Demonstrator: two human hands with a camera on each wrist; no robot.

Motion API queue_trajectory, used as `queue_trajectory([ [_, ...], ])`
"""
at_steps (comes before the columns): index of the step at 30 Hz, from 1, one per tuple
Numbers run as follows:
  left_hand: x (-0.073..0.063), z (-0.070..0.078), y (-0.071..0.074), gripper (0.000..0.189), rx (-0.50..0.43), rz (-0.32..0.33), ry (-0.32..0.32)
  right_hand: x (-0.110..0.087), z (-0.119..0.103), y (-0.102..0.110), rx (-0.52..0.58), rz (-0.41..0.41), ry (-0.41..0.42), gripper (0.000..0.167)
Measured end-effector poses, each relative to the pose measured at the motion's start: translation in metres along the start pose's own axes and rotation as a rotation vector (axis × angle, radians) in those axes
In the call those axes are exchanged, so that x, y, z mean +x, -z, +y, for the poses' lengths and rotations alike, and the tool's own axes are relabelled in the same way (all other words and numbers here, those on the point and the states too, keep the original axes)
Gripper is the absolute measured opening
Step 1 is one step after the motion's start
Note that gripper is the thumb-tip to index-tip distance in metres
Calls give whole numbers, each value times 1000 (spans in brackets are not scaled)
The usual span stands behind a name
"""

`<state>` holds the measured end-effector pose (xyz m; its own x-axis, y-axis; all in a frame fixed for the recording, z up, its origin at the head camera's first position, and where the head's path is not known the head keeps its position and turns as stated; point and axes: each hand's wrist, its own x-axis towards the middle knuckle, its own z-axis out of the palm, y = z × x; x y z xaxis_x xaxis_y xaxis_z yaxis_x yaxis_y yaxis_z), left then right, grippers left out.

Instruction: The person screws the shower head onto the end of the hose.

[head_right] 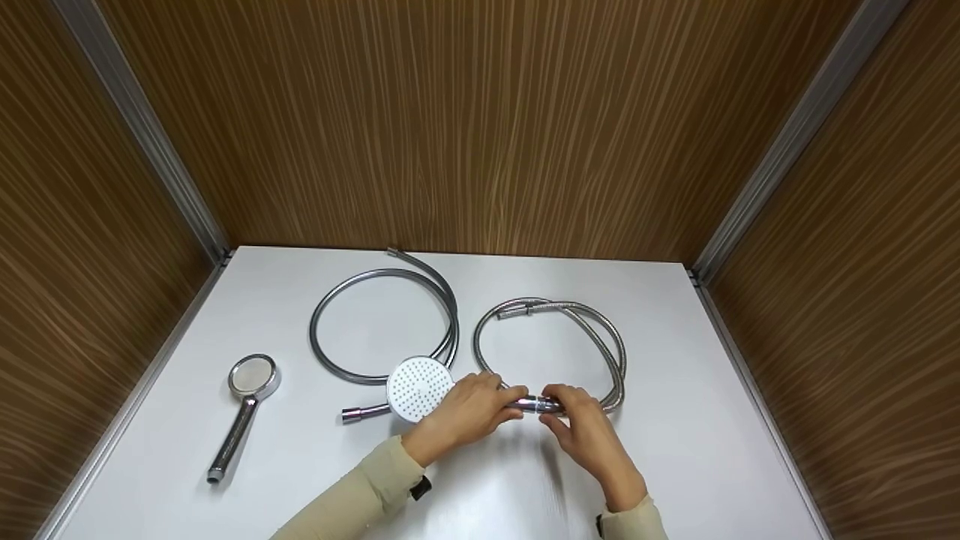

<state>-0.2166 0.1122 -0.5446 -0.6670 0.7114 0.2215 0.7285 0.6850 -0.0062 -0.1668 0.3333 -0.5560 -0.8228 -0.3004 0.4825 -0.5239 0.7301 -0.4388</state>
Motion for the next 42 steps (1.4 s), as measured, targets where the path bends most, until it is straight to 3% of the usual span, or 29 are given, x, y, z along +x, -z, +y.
queue_trajectory([
  [11,2,1,2,30,-8,-51,9,1,1,1,-11,8,28,39],
  [20,2,0,3,30,-24,-58,14,2,-2,3,-2,-19,-46,41],
  [30,1,0,2,30,9,-11,8,1,1,3,6,9,39,36],
  [42,2,1,3,31,-3,-54,22,2,0,2,-6,13,32,40],
])
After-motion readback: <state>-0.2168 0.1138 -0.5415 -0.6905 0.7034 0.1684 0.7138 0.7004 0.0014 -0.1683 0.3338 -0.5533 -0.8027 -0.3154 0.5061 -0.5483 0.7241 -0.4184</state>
